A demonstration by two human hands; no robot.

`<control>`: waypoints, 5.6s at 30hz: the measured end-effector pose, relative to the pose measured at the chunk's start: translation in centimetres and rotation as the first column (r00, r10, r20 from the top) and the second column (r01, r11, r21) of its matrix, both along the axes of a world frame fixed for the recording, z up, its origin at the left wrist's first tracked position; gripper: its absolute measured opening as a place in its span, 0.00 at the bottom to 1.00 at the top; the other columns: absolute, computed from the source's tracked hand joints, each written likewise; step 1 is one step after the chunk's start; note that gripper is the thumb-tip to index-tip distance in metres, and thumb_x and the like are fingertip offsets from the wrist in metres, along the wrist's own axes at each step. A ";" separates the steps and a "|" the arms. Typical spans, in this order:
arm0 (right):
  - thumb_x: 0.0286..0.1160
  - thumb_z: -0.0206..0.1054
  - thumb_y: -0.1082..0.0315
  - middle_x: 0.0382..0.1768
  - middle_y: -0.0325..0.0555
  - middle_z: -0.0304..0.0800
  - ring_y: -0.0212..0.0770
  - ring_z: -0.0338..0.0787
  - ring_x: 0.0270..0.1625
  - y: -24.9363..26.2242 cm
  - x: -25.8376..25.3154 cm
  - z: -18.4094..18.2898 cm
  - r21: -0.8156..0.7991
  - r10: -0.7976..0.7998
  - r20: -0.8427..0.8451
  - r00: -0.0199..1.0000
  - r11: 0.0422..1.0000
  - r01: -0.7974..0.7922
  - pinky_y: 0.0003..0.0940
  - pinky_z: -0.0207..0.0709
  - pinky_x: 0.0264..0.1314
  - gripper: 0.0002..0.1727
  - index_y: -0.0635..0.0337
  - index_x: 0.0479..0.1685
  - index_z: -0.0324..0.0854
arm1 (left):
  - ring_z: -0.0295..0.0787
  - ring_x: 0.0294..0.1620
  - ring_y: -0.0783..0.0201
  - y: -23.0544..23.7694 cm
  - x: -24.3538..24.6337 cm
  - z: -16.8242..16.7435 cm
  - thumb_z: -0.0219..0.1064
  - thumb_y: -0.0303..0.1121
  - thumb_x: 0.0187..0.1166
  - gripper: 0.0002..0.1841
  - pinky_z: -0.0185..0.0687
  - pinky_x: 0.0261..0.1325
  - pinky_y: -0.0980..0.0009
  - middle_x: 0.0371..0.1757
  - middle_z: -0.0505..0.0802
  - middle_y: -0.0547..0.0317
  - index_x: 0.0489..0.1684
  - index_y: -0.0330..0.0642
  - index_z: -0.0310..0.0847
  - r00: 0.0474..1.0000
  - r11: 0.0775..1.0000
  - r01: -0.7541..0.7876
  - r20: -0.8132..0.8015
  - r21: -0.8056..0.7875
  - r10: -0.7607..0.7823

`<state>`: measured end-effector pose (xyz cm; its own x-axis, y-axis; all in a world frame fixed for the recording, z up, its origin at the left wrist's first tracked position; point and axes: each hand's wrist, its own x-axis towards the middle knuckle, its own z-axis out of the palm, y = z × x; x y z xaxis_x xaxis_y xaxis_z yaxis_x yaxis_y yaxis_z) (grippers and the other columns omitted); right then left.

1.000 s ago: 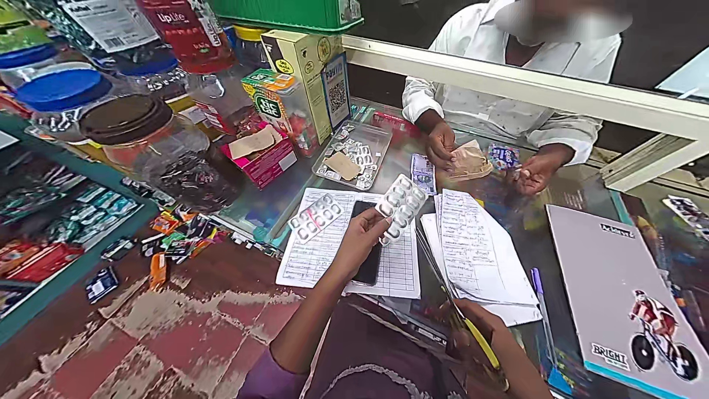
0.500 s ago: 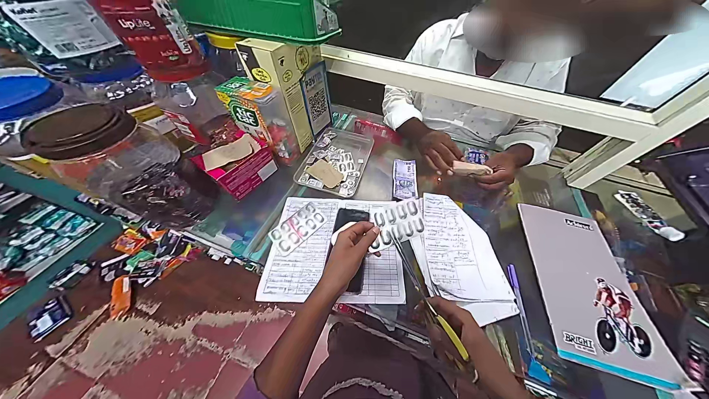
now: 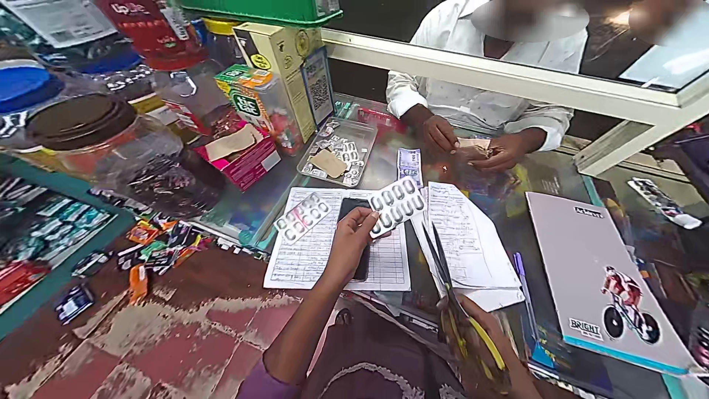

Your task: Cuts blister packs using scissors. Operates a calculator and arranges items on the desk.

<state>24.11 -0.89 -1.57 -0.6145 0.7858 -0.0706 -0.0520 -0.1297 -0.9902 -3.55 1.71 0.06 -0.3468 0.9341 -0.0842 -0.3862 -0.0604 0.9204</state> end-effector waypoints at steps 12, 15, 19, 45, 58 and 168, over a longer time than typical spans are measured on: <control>0.67 0.74 0.37 0.27 0.22 0.84 0.16 0.77 0.20 0.0 -2.4 0.1 -0.009 0.040 0.206 0.978 0.999 -0.039 0.15 0.73 0.22 0.31 0.54 0.56 0.83 | 0.93 0.44 0.65 -1.2 1.0 0.3 0.53 0.25 0.90 0.06 0.92 0.57 0.64 0.41 0.91 0.56 0.45 0.33 0.75 0.994 0.994 0.100 0.053 -0.040 -0.098; 0.65 0.74 0.36 0.23 0.21 0.82 0.16 0.76 0.19 -0.1 -2.5 0.0 -0.025 0.047 0.196 0.980 0.999 -0.043 0.15 0.73 0.21 0.32 0.53 0.55 0.83 | 0.94 0.46 0.64 -1.3 1.1 0.2 0.52 0.25 0.90 0.07 0.92 0.58 0.62 0.41 0.91 0.55 0.46 0.33 0.74 0.995 0.996 0.081 0.065 -0.031 -0.079; 0.65 0.73 0.34 0.23 0.22 0.81 0.17 0.77 0.19 -0.4 -2.1 -0.2 -0.058 0.091 0.187 0.978 0.995 -0.081 0.16 0.74 0.21 0.33 0.53 0.55 0.83 | 0.94 0.48 0.61 -1.2 0.4 0.0 0.51 0.25 0.91 0.06 0.91 0.60 0.60 0.44 0.91 0.51 0.47 0.32 0.73 0.995 1.000 0.004 0.102 -0.017 -0.002; 0.71 0.72 0.40 0.25 0.22 0.83 0.18 0.78 0.20 -0.2 -2.6 -0.4 -0.052 0.064 0.141 0.988 0.997 -0.057 0.16 0.74 0.21 0.28 0.54 0.57 0.83 | 0.94 0.45 0.62 -1.9 1.9 -0.4 0.52 0.24 0.91 0.06 0.93 0.58 0.60 0.41 0.90 0.54 0.46 0.33 0.73 0.989 0.992 0.102 0.114 -0.078 -0.093; 0.68 0.73 0.38 0.24 0.22 0.84 0.17 0.78 0.20 -0.2 -2.7 -0.4 -0.056 0.041 0.145 0.989 0.998 -0.033 0.15 0.74 0.21 0.30 0.54 0.56 0.84 | 0.94 0.46 0.62 -1.9 1.7 -0.4 0.51 0.24 0.91 0.06 0.93 0.58 0.60 0.41 0.90 0.54 0.46 0.34 0.72 0.989 0.991 0.113 0.100 -0.074 -0.106; 0.90 0.55 0.70 0.69 0.51 0.86 0.47 0.84 0.73 6.4 -4.6 0.0 0.961 -0.194 0.236 0.952 -0.098 -0.258 0.37 0.74 0.76 0.16 0.51 0.70 0.80 | 0.99 0.41 0.61 -4.4 -0.6 -1.5 0.50 0.29 0.85 0.08 0.95 0.49 0.63 0.41 0.97 0.59 0.41 0.48 0.75 0.858 0.857 0.511 0.093 -0.068 -0.505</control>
